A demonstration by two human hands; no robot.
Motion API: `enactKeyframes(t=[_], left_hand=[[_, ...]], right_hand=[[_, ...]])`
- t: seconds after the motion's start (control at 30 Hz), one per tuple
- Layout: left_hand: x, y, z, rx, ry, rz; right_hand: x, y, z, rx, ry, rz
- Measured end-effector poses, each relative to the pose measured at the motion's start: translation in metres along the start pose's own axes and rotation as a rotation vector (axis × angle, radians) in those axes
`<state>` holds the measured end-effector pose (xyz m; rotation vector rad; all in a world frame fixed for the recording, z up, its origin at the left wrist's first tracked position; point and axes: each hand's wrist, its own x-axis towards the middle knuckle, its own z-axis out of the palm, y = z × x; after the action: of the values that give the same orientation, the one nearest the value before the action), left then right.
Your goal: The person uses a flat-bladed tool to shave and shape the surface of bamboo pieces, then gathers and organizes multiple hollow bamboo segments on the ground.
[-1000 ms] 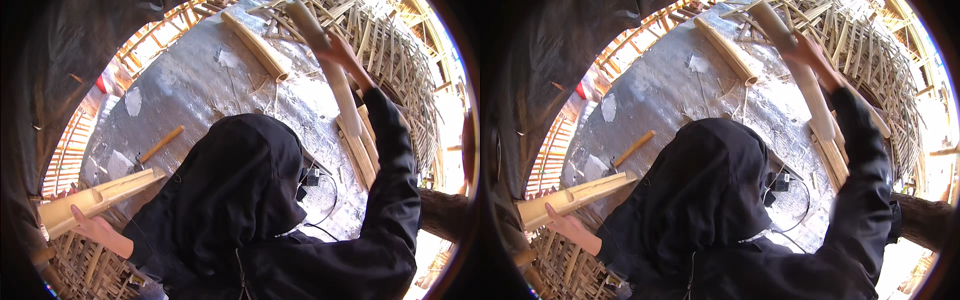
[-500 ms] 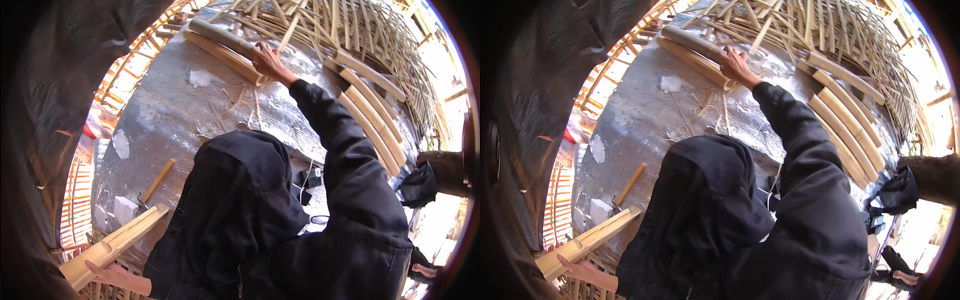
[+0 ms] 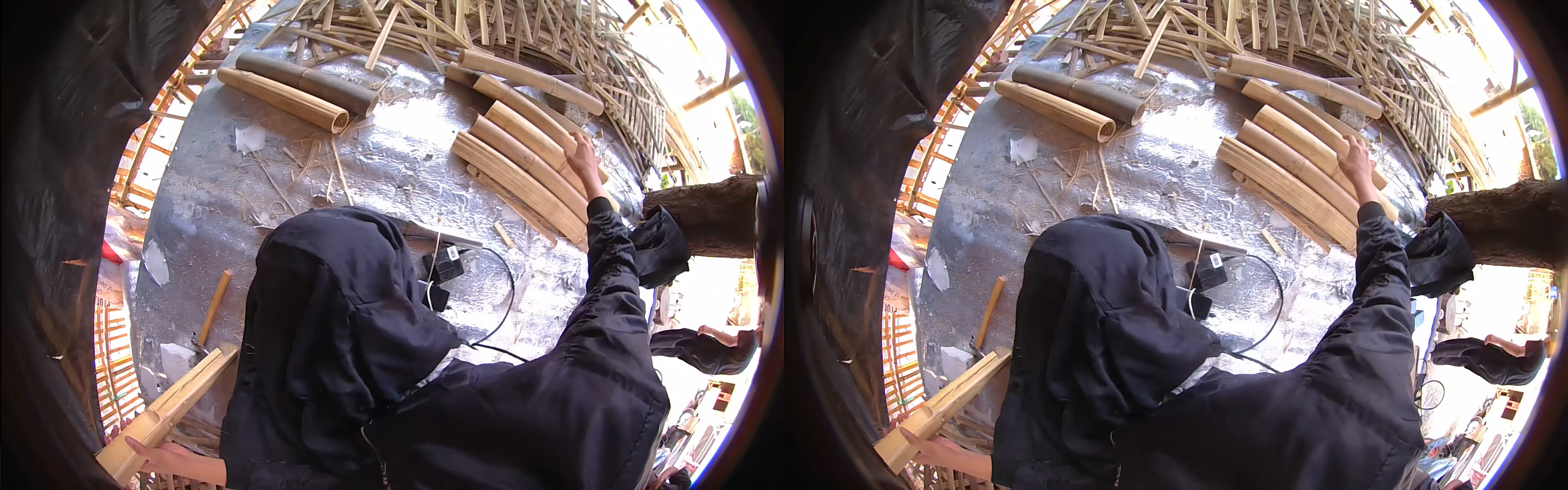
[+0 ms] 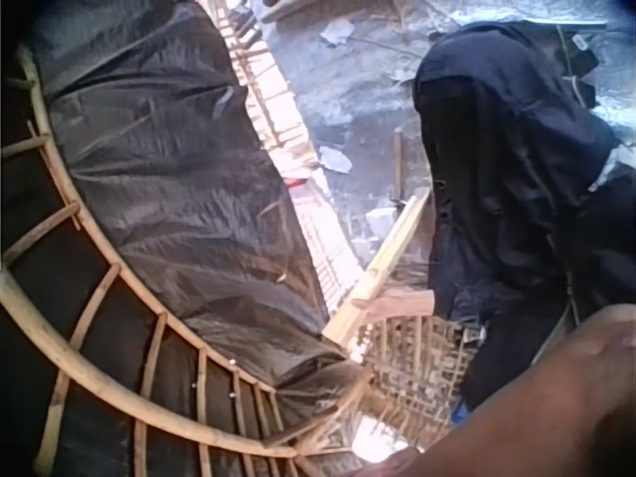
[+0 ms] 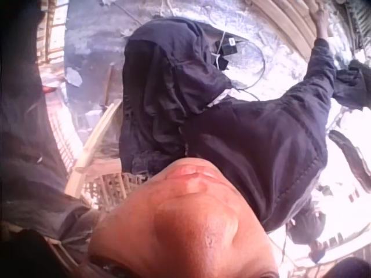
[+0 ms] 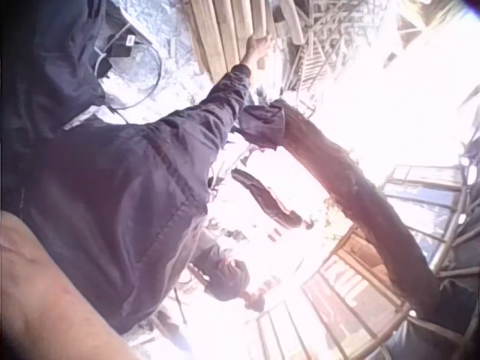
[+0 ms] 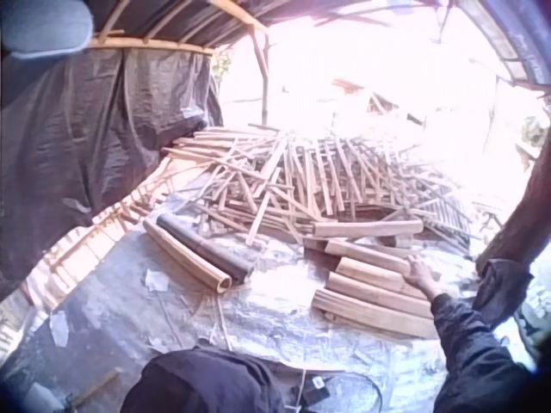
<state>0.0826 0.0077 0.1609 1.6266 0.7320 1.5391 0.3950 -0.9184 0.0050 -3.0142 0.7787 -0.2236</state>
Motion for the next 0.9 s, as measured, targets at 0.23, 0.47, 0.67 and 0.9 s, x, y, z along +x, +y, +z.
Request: enactKeyframes(t=[0.23, 0.47, 0.67, 0.9], left_hand=[[-0.004, -0.003, -0.012, -0.019, 0.006, 0.002], [-0.003, 0.013, -0.015, 0.026, 0.036, 0.040], [-0.008, 0.011, -0.003, 0.028, 0.040, 0.019], [-0.004, 0.017, -0.006, 0.045, 0.055, 0.031]], right_hand=[[0.084, 0.051, 0.023, 0.174, -0.265, -0.140], [0.101, 0.000, 0.037, 0.037, -0.434, -0.201], [0.104, 0.019, 0.019, 0.136, -0.416, -0.346], [0.021, -0.044, -0.041, -0.034, -0.126, -0.294]])
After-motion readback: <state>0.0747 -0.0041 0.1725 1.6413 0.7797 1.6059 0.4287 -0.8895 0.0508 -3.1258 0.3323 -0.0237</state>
